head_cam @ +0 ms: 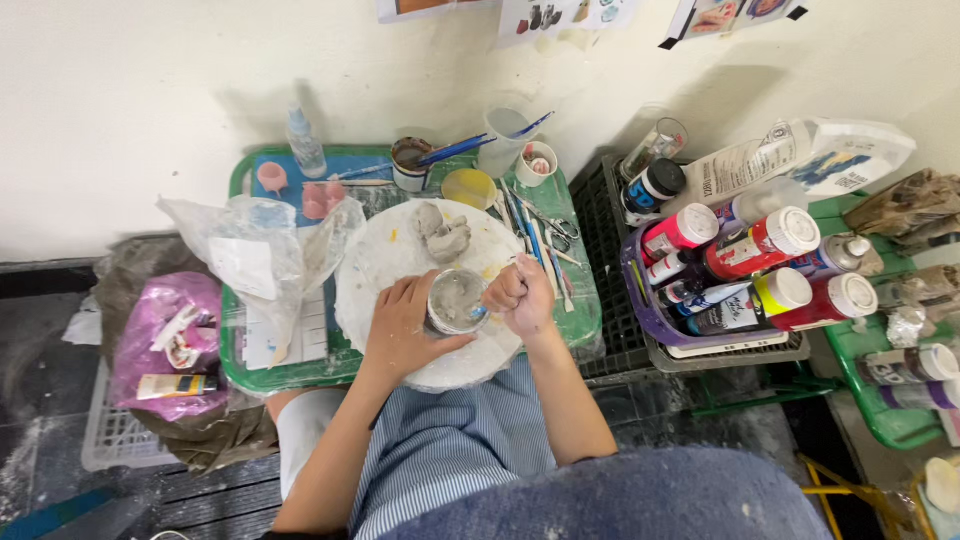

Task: The person stirs a mixture of clay and liquid in a small container using a blue tool, scraping the sides and bottom of the container.

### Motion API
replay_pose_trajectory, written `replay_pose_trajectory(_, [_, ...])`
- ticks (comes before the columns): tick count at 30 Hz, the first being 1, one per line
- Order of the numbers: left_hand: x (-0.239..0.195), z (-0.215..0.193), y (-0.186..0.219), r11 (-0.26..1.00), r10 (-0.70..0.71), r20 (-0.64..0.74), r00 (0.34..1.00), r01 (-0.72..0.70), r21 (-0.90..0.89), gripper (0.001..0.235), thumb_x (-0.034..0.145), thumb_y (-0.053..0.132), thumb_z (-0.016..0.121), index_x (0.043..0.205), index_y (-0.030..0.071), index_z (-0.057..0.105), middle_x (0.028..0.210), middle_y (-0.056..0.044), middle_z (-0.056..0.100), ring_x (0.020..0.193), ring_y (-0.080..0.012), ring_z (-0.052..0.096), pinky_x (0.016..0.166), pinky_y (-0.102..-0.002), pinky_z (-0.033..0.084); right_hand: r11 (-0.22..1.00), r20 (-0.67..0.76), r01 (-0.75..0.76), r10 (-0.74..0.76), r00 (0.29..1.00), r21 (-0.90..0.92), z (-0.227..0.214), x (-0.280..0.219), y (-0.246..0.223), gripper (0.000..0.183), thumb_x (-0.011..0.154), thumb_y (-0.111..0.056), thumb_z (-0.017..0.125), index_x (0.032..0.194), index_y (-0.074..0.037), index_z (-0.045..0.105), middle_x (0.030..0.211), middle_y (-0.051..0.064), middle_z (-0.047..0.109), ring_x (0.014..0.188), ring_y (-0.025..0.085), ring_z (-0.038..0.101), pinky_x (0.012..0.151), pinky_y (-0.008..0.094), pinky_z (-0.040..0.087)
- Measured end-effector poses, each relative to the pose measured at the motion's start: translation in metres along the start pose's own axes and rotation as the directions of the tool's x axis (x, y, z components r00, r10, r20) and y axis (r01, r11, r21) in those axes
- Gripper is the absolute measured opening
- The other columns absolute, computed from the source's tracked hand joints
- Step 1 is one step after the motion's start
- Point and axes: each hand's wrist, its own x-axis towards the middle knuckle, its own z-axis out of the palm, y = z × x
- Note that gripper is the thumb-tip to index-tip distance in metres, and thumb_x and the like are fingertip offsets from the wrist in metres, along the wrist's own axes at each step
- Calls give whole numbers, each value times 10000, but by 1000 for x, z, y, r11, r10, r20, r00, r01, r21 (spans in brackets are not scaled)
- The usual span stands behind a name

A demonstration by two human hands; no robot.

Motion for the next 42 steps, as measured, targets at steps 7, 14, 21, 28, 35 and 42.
replay_pose_trajectory(7, [0,11,-5,999,28,-53,998,-26,32,1009,602,577,874,1339,-27,542,1201,-176,680,1162,-337,592,998,-481,418,943,86,320,-328,941,94,1,-22,23,576,1113,-386,347,594,-168,228,492,-21,245,451,153,164,471,345,202])
replay_pose_trajectory(14, [-3,19,-16,999,26,-28,999,-25,20,1002,605,504,870,1376,-36,527,1186,-199,672,1147,-361,594,997,-479,419,562,440,569,-363,822,-600,53,-41,34,535,1084,-350,389,648,-59,493,676,148,606,628,342,601,690,400,497])
replay_pose_trajectory(21, [0,14,-17,998,50,-2,999,-50,-43,990,550,482,870,1345,-15,553,1221,-184,689,1149,-356,604,1000,-475,415,340,147,284,-377,914,-896,44,18,65,444,1080,-264,429,666,-108,456,561,40,456,521,194,449,544,373,335])
replay_pose_trajectory(28, [5,4,-9,1000,27,30,999,-27,1,1007,599,564,879,1349,-20,548,1169,-165,675,1121,-341,601,1003,-474,420,979,-366,-174,200,909,102,33,76,1,536,1078,-430,421,623,-201,255,500,-68,225,405,106,180,382,300,149])
replay_pose_trajectory(35, [6,3,-7,1000,14,29,999,-14,-11,995,608,558,880,1359,-3,547,1208,-157,669,1149,-337,591,1010,-481,415,985,-163,126,-106,981,118,24,30,-32,575,1117,-467,321,627,-186,212,505,-65,160,427,119,119,422,321,136])
replay_pose_trajectory(42, [5,5,-6,1000,2,45,999,-2,-4,1003,599,546,883,1379,18,538,1230,-152,668,1186,-340,575,1027,-487,403,969,-77,237,-242,967,-74,10,35,7,583,1082,-432,340,586,-143,241,488,1,204,425,186,158,448,382,185])
